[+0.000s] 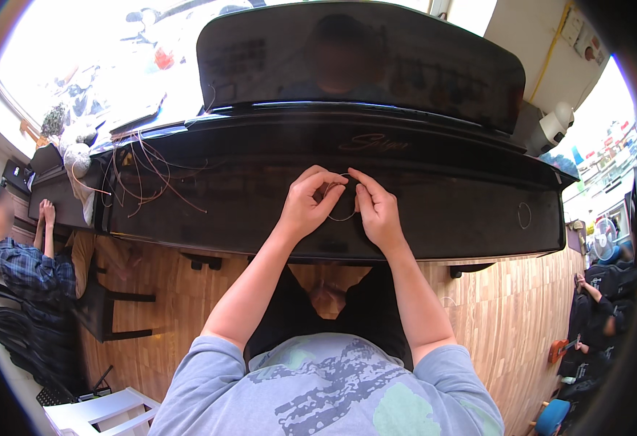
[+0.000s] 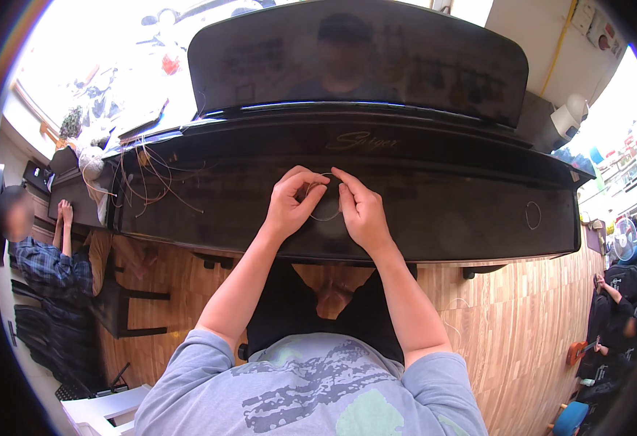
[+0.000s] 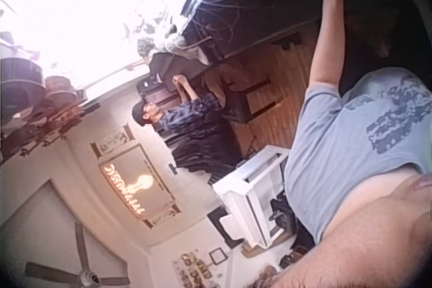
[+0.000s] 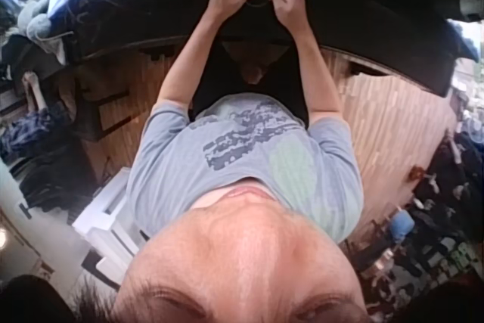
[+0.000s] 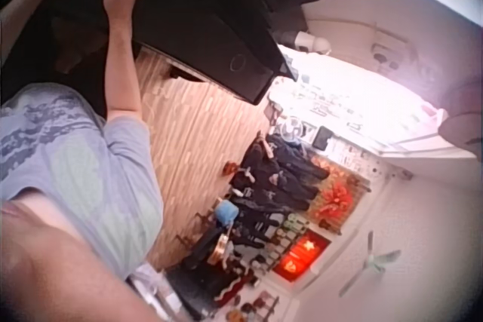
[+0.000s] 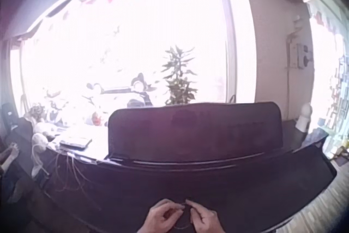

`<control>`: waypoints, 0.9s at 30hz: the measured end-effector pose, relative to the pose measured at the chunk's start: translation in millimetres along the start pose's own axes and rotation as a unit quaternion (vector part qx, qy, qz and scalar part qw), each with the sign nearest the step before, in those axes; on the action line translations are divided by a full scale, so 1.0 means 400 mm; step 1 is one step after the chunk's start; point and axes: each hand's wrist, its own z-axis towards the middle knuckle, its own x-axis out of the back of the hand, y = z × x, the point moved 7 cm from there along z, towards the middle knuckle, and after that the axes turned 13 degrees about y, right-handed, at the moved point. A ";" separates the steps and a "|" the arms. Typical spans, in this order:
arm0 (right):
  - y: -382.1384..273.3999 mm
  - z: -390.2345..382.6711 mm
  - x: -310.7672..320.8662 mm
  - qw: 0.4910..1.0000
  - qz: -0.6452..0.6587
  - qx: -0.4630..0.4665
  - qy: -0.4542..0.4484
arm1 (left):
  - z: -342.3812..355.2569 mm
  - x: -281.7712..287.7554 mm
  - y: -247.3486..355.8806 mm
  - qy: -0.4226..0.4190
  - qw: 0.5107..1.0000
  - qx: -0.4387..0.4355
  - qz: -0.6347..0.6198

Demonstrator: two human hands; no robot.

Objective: The person repeatedly bends and shapes thin metal wires into circular loops by hand, placing finished loops on the piano surface. The person handles the wires one at a time, forming and adjusting each loop before setting it down.

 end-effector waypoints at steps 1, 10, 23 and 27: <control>-0.001 0.001 0.003 1.000 -0.005 0.002 0.005 | 0.001 -0.002 0.002 -0.005 1.000 0.002 -0.004; -0.013 0.002 0.003 0.999 -0.026 0.034 0.025 | 0.001 0.015 -0.010 0.044 0.999 -0.012 0.004; -0.001 0.006 0.025 0.997 -0.015 0.032 0.066 | 0.002 0.037 -0.025 0.128 0.991 0.027 0.003; 0.001 0.005 0.037 0.994 -0.044 0.007 0.096 | -0.008 0.042 -0.029 0.133 0.990 0.027 -0.049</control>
